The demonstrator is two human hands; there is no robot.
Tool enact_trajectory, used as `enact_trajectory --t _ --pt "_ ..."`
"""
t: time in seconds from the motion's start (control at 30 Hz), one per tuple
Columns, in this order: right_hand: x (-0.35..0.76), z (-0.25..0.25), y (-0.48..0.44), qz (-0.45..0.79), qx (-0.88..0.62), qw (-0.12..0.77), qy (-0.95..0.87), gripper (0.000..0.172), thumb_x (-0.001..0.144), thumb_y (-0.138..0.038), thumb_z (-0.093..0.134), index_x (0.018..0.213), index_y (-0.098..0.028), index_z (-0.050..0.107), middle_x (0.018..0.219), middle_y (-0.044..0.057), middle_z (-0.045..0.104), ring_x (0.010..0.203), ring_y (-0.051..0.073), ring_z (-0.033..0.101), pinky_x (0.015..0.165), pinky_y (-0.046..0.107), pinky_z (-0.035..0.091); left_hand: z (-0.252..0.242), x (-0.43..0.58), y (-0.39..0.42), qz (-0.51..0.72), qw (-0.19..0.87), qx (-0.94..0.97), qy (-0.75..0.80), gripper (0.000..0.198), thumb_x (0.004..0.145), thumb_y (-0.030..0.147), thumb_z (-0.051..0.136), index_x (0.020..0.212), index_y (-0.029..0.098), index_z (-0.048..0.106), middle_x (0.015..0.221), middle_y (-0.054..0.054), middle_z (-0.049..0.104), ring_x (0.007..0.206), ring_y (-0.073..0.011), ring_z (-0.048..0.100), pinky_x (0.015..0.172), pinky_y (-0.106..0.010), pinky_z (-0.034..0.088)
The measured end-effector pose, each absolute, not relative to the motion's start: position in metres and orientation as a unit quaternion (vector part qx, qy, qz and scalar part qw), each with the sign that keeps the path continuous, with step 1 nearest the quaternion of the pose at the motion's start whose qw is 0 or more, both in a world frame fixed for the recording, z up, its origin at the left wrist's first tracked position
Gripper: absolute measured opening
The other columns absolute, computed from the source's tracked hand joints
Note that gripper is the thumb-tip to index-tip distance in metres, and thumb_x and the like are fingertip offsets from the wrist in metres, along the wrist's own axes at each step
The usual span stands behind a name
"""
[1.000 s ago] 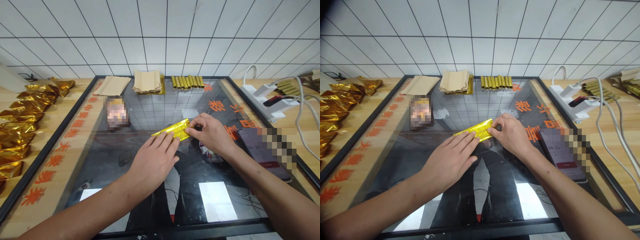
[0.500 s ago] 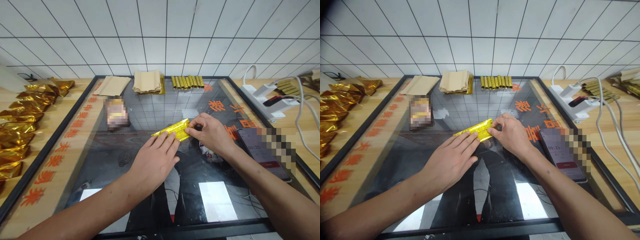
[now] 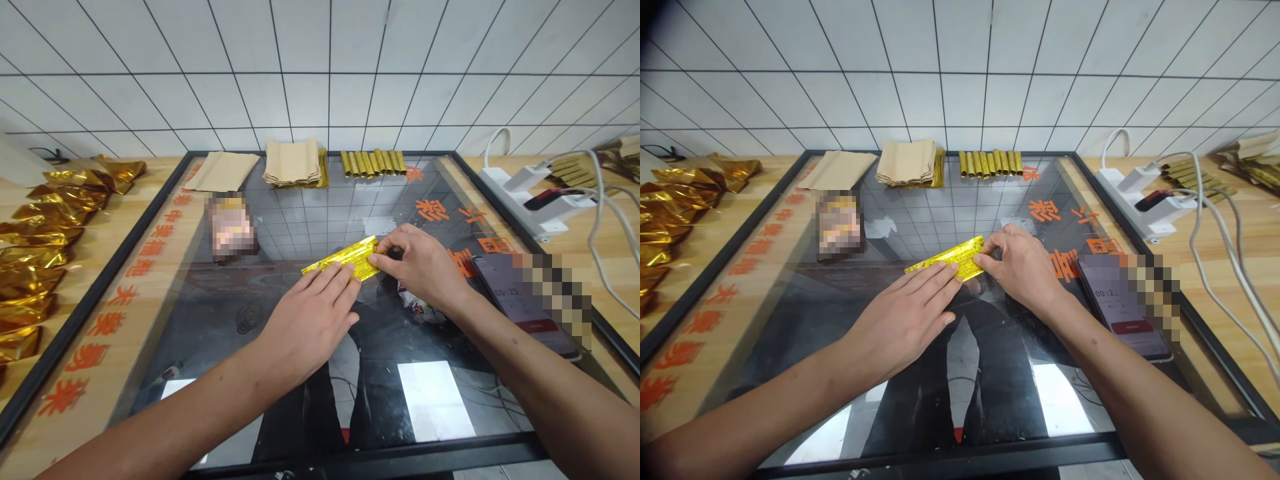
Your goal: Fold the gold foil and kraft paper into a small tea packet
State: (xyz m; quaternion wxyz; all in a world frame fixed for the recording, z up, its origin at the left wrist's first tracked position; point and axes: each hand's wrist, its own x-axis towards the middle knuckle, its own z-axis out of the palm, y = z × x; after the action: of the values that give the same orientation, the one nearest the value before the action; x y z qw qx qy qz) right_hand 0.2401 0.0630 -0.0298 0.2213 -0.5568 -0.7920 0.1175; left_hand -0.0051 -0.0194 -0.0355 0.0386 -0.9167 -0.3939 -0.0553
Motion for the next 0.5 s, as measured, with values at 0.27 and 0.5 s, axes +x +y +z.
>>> enact_trajectory --t 0.27,0.5 --pt "0.251 -0.033 0.069 0.073 -0.576 0.21 -0.787 0.015 0.094 -0.038 0.079 0.085 -0.026 0.076 0.092 0.004 0.068 0.087 0.024 0.066 0.079 0.037 0.05 -0.035 -0.005 -0.019 -0.056 0.042 -0.916 -0.394 0.052 0.118 0.04 0.037 0.155 0.012 0.06 0.169 -0.014 0.054 0.157 -0.0312 0.05 0.127 -0.049 0.041" --pt "0.255 -0.031 0.07 0.086 -0.579 0.2 -0.786 0.012 0.095 -0.034 0.074 0.087 -0.026 0.076 0.092 0.004 0.067 0.088 0.024 0.065 0.077 0.037 0.048 -0.034 -0.005 -0.019 -0.05 0.037 -0.916 -0.397 0.049 0.117 0.039 0.04 0.155 0.014 0.06 0.168 -0.014 0.055 0.156 -0.031 0.051 0.127 -0.049 0.041"
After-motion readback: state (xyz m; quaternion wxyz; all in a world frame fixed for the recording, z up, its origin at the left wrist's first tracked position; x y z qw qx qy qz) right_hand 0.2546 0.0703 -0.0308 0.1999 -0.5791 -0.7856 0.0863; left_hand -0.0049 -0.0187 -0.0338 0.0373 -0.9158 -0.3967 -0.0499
